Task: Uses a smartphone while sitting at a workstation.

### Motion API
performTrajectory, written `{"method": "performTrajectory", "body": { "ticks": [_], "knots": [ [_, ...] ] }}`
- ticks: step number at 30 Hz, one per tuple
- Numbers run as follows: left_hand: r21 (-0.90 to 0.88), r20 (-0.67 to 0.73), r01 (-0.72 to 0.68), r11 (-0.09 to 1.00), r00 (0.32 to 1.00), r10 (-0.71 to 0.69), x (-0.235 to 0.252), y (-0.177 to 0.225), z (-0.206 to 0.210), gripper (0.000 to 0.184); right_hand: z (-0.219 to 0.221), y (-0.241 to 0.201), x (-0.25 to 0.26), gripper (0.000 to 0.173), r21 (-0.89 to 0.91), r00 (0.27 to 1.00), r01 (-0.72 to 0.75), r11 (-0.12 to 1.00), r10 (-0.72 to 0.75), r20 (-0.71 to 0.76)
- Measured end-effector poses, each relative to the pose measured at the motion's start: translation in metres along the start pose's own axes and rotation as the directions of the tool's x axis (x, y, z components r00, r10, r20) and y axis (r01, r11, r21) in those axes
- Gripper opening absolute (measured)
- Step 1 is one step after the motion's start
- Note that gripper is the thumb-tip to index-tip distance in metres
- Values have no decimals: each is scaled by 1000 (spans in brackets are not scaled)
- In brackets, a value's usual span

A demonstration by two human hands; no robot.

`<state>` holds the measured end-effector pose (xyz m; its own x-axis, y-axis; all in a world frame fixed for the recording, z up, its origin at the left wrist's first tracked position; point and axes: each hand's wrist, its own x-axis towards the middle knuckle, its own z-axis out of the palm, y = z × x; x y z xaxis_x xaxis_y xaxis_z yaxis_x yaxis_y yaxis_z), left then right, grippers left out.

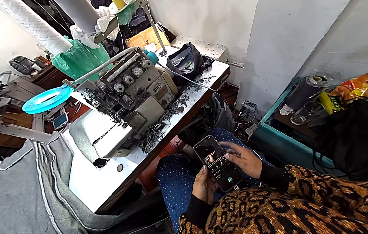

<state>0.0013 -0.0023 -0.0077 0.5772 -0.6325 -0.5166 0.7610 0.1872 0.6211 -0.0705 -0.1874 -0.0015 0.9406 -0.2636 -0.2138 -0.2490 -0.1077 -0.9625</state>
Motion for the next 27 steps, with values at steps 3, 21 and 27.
{"method": "performTrajectory", "body": {
  "ticks": [3, 21, 27],
  "knots": [
    [-2, 0, 2, 1000, 1000, -2, 0, 0, 0, 43, 0, 1, 0, 45, -1, 1000, 6, 1000, -6, 4],
    [-2, -17, 2, 1000, 1000, -2, -1, 0, 2, 42, 0, 3, 0, 45, -8, 1000, 13, 1000, -13, -6],
    [2, -17, 2, 1000, 1000, -2, -1, 0, 1, 42, 1, 4, 0, 46, -6, 1000, 20, 1000, -20, -7]
  ]
}}
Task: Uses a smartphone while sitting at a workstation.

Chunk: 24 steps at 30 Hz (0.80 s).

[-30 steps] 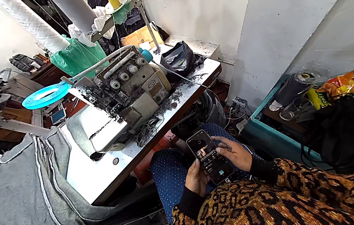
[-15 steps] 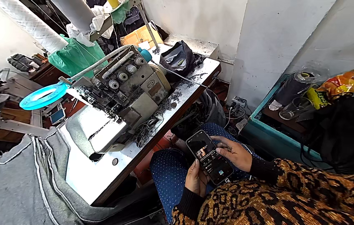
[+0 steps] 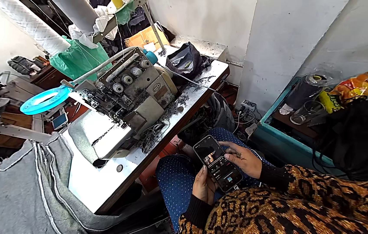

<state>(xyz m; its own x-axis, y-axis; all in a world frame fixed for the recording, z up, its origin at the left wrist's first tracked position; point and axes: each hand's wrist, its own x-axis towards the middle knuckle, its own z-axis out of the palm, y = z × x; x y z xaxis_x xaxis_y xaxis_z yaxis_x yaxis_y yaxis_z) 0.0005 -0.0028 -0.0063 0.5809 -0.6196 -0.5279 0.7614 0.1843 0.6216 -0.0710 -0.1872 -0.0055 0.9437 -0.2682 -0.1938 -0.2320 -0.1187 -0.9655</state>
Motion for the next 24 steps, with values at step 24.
{"method": "performTrajectory", "body": {
  "ticks": [24],
  "knots": [
    [18, 22, 5, 1000, 1000, -5, 0, 1, 0, 43, 4, 3, 2, 58, -457, 943, 274, 846, -329, -44]
  ]
}}
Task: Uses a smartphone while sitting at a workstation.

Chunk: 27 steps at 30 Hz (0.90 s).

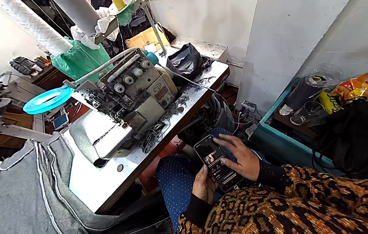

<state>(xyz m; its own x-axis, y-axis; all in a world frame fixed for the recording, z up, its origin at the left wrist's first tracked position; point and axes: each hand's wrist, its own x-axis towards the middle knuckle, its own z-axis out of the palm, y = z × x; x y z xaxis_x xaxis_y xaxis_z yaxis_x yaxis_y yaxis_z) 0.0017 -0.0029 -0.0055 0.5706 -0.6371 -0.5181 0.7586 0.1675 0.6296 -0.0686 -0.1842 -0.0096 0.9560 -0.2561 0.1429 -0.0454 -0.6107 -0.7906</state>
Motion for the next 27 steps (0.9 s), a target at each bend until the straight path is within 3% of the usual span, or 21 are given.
{"method": "performTrajectory", "body": {
  "ticks": [4, 11, 27],
  "knots": [
    [-2, 1, -2, 1000, 1000, 2, 1, -1, -1, 43, 2, 1, 2, 54, -104, 997, -8, 995, 17, 81],
    [3, 5, -8, 1000, 1000, 8, 0, -1, -1, 43, 5, 4, 1, 57, -114, 986, 103, 988, -116, -121],
    [-4, -7, 0, 1000, 1000, 0, 1, -2, -2, 44, 4, 8, -1, 60, 8, 996, -6, 1000, 6, -85]
  ]
}}
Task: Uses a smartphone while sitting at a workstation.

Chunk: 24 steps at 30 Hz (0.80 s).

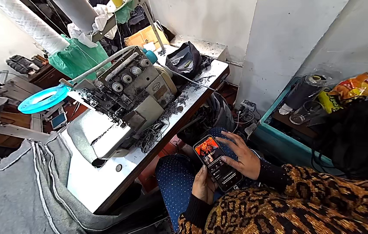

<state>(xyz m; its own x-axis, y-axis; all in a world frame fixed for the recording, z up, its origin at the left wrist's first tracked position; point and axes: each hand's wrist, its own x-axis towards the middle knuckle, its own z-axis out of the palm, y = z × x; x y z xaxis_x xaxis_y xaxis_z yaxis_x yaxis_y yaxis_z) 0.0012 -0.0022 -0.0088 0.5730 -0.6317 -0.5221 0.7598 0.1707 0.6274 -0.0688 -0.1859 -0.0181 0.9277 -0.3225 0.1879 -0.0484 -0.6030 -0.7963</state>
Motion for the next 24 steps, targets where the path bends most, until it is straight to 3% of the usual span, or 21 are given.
{"method": "performTrajectory", "body": {
  "ticks": [5, 10, 24],
  "knots": [
    [-9, 2, 0, 1000, 1000, 0, 0, 0, 0, 43, -5, 2, 1, 57, 248, 973, -215, 944, 188, 131],
    [-9, -2, -5, 1000, 1000, 5, 0, 0, 1, 42, -4, 2, 0, 35, 479, 872, -477, 737, 331, 360],
    [-7, -9, -5, 1000, 1000, 5, -1, 2, 3, 42, -2, 2, -1, 29, 465, 883, -448, 764, 297, 363]
  ]
}}
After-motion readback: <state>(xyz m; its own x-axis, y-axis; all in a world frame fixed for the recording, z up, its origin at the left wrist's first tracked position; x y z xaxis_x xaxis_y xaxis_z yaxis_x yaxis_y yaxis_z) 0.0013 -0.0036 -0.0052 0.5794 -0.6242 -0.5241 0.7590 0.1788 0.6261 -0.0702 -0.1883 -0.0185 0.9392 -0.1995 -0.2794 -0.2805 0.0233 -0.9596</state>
